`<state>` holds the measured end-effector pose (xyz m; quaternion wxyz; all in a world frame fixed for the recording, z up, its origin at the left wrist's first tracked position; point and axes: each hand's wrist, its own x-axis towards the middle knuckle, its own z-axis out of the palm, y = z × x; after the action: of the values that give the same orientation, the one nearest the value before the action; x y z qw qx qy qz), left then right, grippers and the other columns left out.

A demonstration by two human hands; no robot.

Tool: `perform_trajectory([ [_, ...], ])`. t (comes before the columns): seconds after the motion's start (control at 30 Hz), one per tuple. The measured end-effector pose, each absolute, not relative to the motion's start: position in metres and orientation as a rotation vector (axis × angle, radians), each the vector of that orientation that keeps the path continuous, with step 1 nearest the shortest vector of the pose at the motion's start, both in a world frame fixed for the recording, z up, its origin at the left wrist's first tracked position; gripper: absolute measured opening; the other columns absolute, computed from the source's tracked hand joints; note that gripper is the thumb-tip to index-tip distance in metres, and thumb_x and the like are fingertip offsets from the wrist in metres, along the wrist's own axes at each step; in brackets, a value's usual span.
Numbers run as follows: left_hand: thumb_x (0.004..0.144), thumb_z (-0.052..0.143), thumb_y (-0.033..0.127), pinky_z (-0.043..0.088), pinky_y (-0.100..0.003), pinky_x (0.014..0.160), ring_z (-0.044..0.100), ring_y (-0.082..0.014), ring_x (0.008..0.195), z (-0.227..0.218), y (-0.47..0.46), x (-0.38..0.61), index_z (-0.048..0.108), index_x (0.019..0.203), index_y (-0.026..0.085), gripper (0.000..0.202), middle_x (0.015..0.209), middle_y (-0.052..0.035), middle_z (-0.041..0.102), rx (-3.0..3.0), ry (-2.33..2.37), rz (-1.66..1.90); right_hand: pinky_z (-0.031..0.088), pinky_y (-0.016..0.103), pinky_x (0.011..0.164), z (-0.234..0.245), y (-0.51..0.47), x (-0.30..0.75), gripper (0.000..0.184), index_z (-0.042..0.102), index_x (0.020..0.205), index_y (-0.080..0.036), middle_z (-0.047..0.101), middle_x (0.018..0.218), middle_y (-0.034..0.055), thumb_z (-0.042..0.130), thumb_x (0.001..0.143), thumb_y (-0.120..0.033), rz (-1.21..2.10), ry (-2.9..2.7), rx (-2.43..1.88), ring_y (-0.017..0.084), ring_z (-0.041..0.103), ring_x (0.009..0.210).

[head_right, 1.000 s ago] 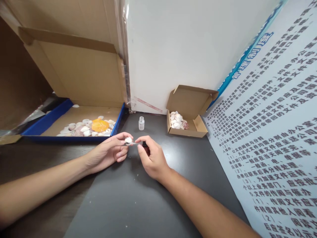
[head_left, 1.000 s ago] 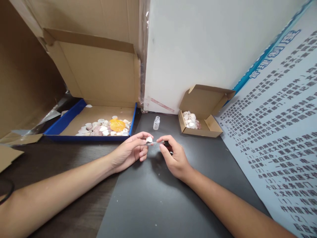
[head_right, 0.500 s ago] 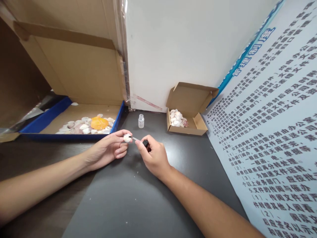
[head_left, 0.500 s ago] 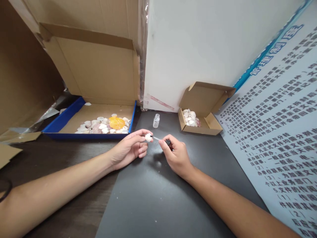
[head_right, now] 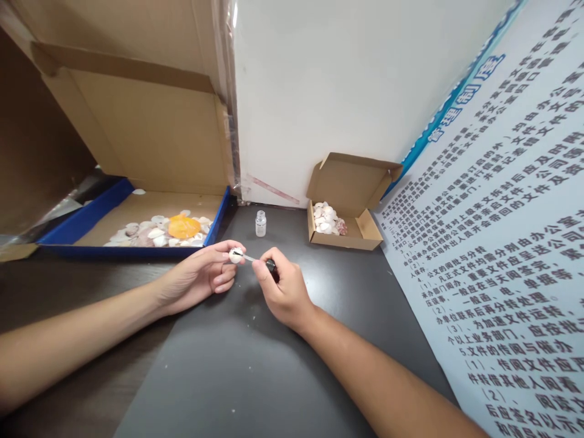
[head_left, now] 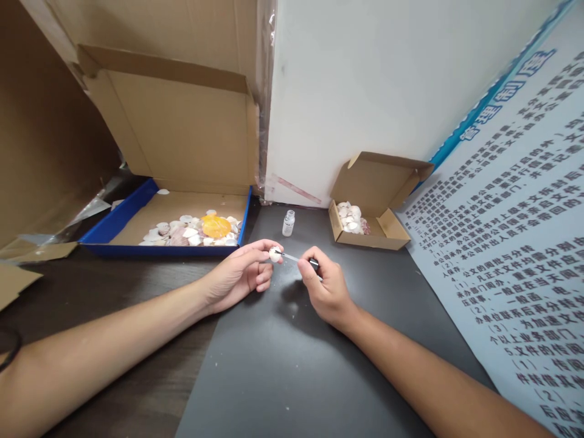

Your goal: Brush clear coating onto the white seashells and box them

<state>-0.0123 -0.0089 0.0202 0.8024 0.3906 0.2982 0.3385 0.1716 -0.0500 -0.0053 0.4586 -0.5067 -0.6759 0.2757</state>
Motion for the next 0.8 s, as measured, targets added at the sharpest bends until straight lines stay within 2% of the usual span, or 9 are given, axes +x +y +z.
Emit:
perform_trajectory([
  [0.23,0.084,0.058,0.017,0.036,-0.02,0.046,0.041,-0.005,0.049,0.0186,-0.0085,-0.0128,0.056,0.094,0.016,0.01,0.076,0.0017,0.054,0.876,0.626,0.728,0.028,0.021,0.048,-0.0033,-0.0517,0.1729,0.028,0.045,0.072,-0.021,0.035,0.053,-0.0074,0.048,0.094,-0.037,0.61,-1.65,-1.242,0.008,0.034,0.047],
  [0.33,0.084,0.056,0.016,0.036,-0.019,0.045,0.041,-0.0051,0.049,0.0181,-0.0082,-0.0127,0.055,0.095,0.016,0.01,0.075,0.0016,0.053,0.876,0.633,0.715,0.029,0.021,0.049,-0.0042,-0.0506,0.1729,0.025,0.048,0.076,-0.02,0.038,0.055,-0.0072,0.049,0.094,-0.037,0.653,-1.699,-1.237,0.008,0.036,0.048],
  [0.5,0.084,0.056,0.015,0.036,-0.019,0.046,0.04,-0.0052,0.049,0.0182,-0.0078,-0.0124,0.056,0.094,0.016,0.01,0.073,0.0025,0.051,0.878,0.636,0.734,0.027,0.022,0.05,-0.0048,-0.0507,0.1728,0.03,0.043,0.068,-0.02,0.034,0.053,-0.0071,0.047,0.094,-0.035,0.559,-1.669,-1.311,0.008,0.034,0.048],
  [0.8,0.083,0.058,0.013,0.037,-0.019,0.044,0.042,-0.0063,0.05,0.0172,-0.007,-0.0111,0.057,0.094,0.015,0.012,0.067,0.0034,0.048,0.844,0.656,0.738,0.029,0.021,0.05,-0.0037,-0.0521,0.1725,0.014,0.046,0.081,-0.021,0.038,0.057,-0.0083,0.051,0.09,-0.03,0.664,-1.704,-1.27,0.008,0.036,0.049],
])
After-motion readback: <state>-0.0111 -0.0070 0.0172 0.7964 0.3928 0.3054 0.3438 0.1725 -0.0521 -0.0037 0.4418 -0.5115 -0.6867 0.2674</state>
